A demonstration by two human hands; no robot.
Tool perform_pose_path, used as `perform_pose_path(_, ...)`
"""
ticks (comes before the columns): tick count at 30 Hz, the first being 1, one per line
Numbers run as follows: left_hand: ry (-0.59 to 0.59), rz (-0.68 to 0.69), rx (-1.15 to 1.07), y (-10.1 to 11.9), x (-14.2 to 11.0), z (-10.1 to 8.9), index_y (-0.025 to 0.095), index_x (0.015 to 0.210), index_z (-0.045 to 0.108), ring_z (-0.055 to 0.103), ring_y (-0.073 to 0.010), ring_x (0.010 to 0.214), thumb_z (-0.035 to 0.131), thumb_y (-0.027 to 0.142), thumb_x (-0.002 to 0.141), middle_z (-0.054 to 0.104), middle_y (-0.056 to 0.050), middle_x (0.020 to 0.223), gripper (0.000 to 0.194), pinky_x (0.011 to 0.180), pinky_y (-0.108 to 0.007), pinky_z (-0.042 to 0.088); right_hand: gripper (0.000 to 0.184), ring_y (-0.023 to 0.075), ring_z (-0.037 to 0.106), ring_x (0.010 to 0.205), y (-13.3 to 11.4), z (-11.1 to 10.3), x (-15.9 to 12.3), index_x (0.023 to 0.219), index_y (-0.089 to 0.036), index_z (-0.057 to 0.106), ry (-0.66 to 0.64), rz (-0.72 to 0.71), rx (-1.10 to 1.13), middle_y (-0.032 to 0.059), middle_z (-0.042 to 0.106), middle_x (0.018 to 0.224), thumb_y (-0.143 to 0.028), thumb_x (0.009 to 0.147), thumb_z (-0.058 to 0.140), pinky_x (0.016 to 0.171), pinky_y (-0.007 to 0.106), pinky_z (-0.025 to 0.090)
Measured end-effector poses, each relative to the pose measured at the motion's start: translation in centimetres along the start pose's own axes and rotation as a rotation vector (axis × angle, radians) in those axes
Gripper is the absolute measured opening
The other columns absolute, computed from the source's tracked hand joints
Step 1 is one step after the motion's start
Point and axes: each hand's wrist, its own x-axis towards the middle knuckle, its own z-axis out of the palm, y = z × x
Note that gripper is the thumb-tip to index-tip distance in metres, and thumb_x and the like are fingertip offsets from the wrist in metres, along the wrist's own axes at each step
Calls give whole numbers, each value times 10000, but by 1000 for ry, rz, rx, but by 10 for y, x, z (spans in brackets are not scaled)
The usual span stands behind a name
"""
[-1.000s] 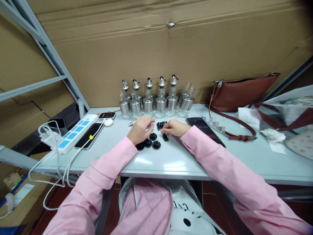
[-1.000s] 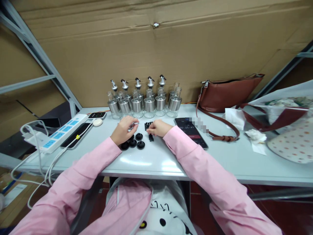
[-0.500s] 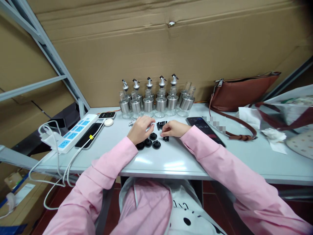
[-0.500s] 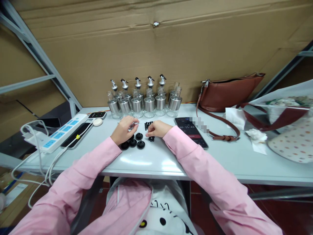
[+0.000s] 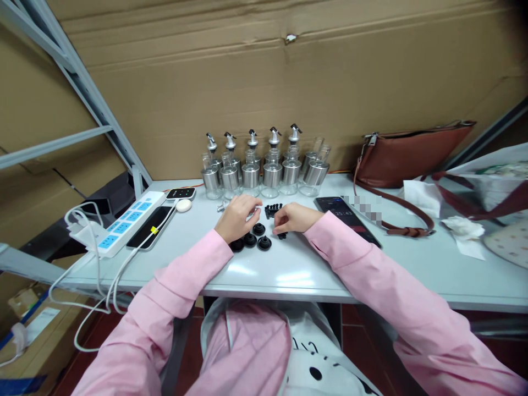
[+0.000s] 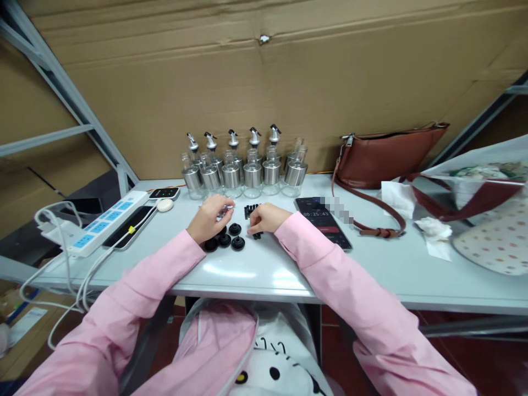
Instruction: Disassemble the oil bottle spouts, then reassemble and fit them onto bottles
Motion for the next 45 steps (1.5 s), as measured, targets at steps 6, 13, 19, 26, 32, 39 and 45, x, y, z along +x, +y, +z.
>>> perform_pose_path(6,6,9,5,0,-1,0,167,897,519,523,-148,716,454,186,857,562,-14,744,79,696,-288,367,334,104,485,533,-2,-3,-2,630,-138,649,33,-11,-49,18,605,570,-463,695,599,549,232,369)
perform_pose_path(13,5,4,7,0,0,1,165,905,521,523,-145,715,463,175,850,568,-14,756,81,703,-288,367,175,115,531,583,-6,2,0,675,-138,652,1,-44,-1,18,619,625,-306,681,603,606,228,406)
perform_pose_path(19,-4,-2,9,0,0,0,163,904,524,526,-145,723,456,187,859,571,-17,762,85,706,-289,368,245,129,555,628,-4,-6,-4,719,-145,655,30,23,-97,31,645,684,-383,693,602,630,240,416)
perform_pose_path(26,-5,-4,1,2,0,0,161,899,523,529,-147,726,452,185,861,577,-22,771,85,715,-295,376,225,103,529,426,-9,-5,-7,733,-167,555,-68,202,17,1,621,621,-389,724,588,500,248,434)
perform_pose_path(32,22,-21,-20,2,1,-1,162,890,503,527,-152,739,432,209,880,564,-35,786,85,698,-293,407,214,118,548,426,-4,-2,-7,743,-177,509,-47,168,147,-24,572,566,-375,726,588,480,256,445)
perform_pose_path(39,127,-94,-236,-1,-2,7,197,971,373,583,-132,796,346,261,930,573,-39,885,81,696,-290,464,249,114,503,582,-16,1,-2,756,-149,582,323,-126,77,7,556,630,-396,759,547,553,249,401)
perform_pose_path(45,352,5,-593,4,-3,16,233,942,238,550,-163,1121,326,292,948,581,-84,1091,106,865,-375,482,448,140,603,723,-37,16,2,939,-162,550,230,-276,790,60,597,888,-575,789,464,622,292,496)
